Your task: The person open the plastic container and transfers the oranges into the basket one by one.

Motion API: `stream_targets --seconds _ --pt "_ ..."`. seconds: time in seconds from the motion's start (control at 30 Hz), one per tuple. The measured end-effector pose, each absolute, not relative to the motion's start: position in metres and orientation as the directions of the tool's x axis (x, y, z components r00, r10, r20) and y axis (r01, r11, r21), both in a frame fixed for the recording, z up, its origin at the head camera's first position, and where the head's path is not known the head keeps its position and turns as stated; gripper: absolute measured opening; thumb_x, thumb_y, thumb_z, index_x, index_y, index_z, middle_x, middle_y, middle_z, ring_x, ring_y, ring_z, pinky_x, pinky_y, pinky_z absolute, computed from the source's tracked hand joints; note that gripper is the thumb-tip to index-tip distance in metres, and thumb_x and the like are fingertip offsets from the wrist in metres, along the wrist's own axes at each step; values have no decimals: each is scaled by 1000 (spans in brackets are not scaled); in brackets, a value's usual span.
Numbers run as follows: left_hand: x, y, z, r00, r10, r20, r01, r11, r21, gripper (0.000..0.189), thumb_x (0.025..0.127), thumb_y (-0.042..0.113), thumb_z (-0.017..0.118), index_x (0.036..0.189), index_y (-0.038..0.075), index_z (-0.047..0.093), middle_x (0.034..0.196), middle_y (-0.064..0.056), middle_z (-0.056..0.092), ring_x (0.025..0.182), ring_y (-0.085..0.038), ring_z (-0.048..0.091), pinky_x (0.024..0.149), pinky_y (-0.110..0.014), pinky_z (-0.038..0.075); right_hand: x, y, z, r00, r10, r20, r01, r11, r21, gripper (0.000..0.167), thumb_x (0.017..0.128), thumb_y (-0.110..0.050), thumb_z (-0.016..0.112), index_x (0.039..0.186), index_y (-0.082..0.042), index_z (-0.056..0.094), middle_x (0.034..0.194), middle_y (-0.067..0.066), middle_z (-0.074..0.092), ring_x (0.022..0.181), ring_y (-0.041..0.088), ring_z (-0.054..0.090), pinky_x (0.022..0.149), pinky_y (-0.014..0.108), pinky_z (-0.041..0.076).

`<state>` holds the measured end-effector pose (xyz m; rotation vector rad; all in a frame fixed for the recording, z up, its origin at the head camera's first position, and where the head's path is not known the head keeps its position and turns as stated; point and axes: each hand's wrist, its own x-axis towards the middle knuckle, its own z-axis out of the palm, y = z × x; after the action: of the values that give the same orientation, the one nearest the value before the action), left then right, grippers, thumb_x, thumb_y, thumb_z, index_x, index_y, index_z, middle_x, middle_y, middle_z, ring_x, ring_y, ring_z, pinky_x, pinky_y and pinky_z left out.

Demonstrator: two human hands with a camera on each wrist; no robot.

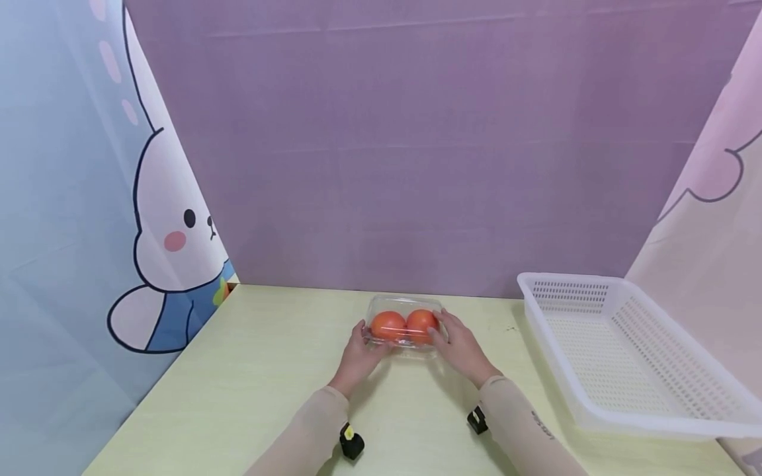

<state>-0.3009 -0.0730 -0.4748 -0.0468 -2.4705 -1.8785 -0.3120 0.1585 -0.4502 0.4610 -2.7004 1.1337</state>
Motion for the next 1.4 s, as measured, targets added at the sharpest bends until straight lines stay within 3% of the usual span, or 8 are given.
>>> stream_targets --seconds 0.67,1.4 --pt "-302 -66 -482 -984 -15 177 163 317 934 79 97 18 66 150 -15 18 150 -36 32 140 -48 30 116 -56 25 -311 156 -451 -946 -202 255 -322 693 -645 57 103 -31 58 147 2 46 155 25 35 141 43 33 113 57 31" --pt "-300 -66 -479 -991 -16 129 116 345 931 74 99 19 60 152 -13 19 153 -34 30 142 -46 29 116 -56 25 -307 154 -448 -947 -199 253 -317 705 -634 57 103 -31 58 147 2 45 153 26 36 140 44 35 111 58 33"
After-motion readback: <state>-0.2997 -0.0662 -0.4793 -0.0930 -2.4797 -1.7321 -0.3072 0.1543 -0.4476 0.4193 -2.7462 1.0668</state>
